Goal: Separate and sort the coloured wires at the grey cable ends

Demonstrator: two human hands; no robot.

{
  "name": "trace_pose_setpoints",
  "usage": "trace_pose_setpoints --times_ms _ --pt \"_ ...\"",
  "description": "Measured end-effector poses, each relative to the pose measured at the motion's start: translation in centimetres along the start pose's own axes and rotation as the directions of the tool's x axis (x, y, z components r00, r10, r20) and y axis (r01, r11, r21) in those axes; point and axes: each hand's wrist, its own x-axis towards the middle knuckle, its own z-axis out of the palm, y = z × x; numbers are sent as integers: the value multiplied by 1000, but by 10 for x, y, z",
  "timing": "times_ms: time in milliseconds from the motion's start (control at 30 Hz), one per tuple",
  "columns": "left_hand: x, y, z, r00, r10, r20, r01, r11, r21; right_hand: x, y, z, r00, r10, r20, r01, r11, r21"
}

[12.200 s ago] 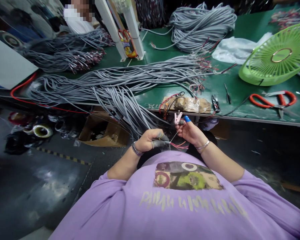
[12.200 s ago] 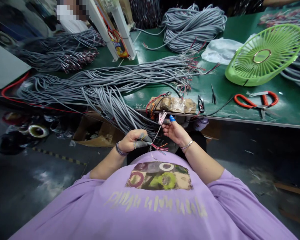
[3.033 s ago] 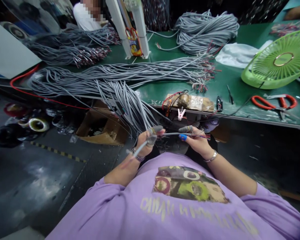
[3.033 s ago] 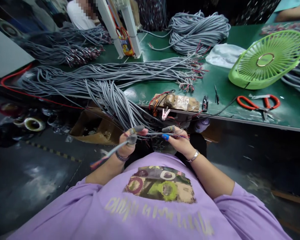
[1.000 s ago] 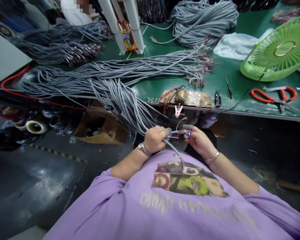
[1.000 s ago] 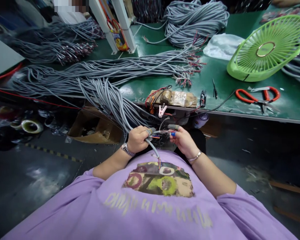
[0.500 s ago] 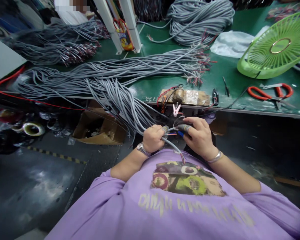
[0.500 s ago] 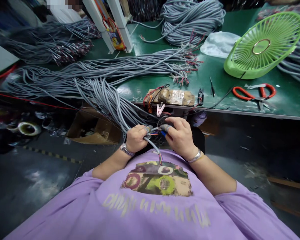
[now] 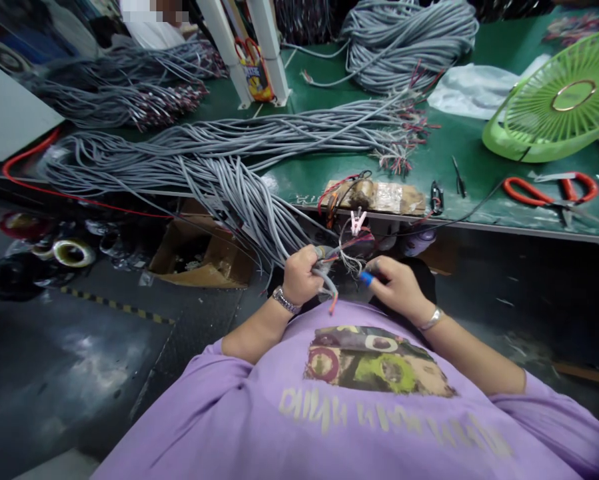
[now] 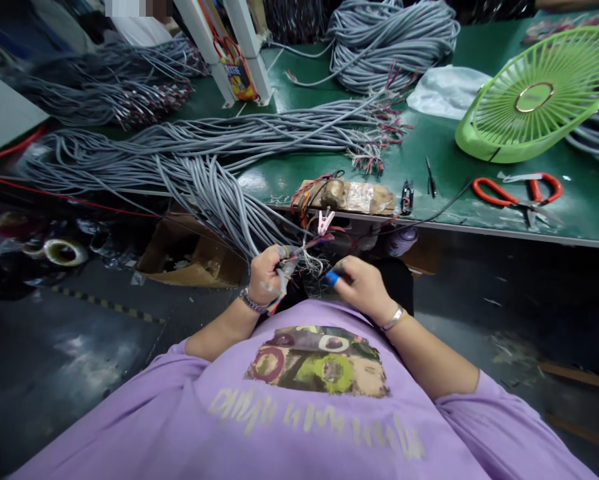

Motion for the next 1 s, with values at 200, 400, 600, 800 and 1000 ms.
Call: trace_pose_setpoints --times_ms 200,400,600,800,1000 --pt "-10 -6 13 983 181 30 -184 966 183 26 -14 1 948 194 253 -304 793 528" --pt "-7 -9 13 980 168 106 -184 968 171 30 -20 30 896 337 289 -442 621 647" --pt "1 -6 8 995 37 93 -37 999 -8 14 -15 7 873 217 436 -457 675 580" --pt "0 -5 8 995 1 103 6 998 -59 17 3 -20 850 193 490 -431 790 435" --pt "-3 -7 11 992 111 54 -114 992 47 33 -19 1 911 314 268 -412 713 567"
